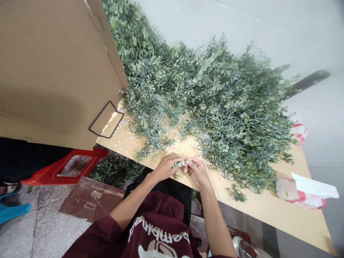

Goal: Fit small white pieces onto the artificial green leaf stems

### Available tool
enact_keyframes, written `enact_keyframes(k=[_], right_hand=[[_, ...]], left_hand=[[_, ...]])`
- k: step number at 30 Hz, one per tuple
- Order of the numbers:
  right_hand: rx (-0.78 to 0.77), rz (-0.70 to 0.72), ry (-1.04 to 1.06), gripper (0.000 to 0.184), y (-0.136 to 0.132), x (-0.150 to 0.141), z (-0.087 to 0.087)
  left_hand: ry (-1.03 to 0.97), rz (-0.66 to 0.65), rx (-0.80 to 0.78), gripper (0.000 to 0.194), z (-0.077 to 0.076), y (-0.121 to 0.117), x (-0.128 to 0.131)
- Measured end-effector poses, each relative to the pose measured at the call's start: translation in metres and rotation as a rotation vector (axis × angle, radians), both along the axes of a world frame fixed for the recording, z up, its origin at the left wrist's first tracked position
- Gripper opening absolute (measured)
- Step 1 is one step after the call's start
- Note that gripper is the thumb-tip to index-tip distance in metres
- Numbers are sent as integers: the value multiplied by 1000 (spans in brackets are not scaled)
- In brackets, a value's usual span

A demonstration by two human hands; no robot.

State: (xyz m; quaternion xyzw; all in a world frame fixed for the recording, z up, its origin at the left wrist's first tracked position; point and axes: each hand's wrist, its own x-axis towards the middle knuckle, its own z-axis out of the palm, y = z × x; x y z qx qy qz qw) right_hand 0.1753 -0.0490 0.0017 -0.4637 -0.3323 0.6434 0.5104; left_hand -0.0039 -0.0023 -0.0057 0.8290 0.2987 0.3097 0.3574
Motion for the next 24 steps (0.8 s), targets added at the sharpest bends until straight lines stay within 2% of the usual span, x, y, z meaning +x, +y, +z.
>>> enact_keyframes(k=[9,24], right_hand=[[5,17,58,18,1,1,-2],[-10,-9,-40,24,2,-1,-3]], left_hand=[[14,3,-17,17,-2,1,0],[28,4,-33,18,-2,2,1]])
